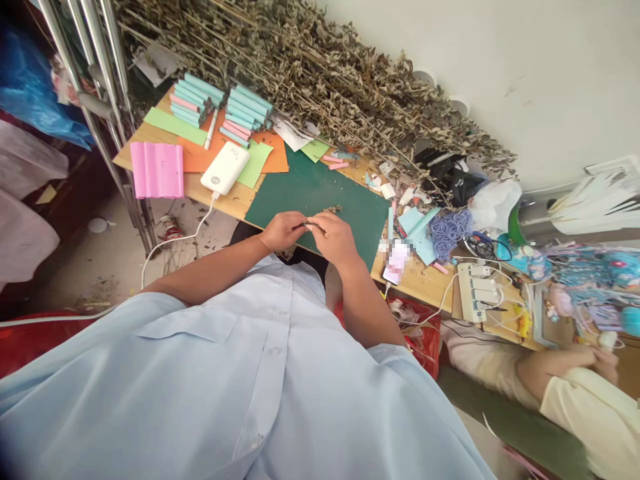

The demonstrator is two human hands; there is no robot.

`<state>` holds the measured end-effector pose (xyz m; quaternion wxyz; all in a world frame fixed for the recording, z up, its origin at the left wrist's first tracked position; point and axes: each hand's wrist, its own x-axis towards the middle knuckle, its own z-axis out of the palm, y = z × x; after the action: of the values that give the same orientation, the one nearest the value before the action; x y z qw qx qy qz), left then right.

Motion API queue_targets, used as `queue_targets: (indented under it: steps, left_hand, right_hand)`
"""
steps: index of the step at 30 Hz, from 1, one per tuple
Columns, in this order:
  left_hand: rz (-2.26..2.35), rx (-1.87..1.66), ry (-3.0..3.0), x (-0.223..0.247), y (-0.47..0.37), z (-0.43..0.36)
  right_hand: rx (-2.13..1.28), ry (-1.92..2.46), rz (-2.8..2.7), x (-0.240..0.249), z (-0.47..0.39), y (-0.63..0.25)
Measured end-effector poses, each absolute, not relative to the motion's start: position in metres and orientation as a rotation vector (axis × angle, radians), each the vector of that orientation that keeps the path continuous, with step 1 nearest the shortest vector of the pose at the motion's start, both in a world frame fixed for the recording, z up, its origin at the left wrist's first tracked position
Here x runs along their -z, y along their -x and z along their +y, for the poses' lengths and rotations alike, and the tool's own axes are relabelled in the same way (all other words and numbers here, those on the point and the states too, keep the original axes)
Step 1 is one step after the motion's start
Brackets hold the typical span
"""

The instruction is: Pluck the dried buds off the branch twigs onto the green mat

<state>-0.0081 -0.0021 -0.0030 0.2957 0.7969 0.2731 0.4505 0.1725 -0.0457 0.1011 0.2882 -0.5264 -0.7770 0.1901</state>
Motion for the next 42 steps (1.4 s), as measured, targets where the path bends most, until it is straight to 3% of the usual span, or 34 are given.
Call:
queue_targets:
  steps: [17,26,42]
  left_hand:
    - [0.713,-1.184,-2.061,0.002,0.009,-0.003]
    - [0.732,-1.184,-2.087,0.003,0.009,-0.003]
    - [0.775,-1.159,-2.119,0.002,0.008,-0.002]
  right_hand:
    - [-0.246,1.595,-2.428,-0.113,-0.053,-0.168]
    - [-0.364,1.633,-2.228,-0.115,-0.051,-0.169]
    - [-0.285,1.561,-2.174,-0.100,-0.049,-0.155]
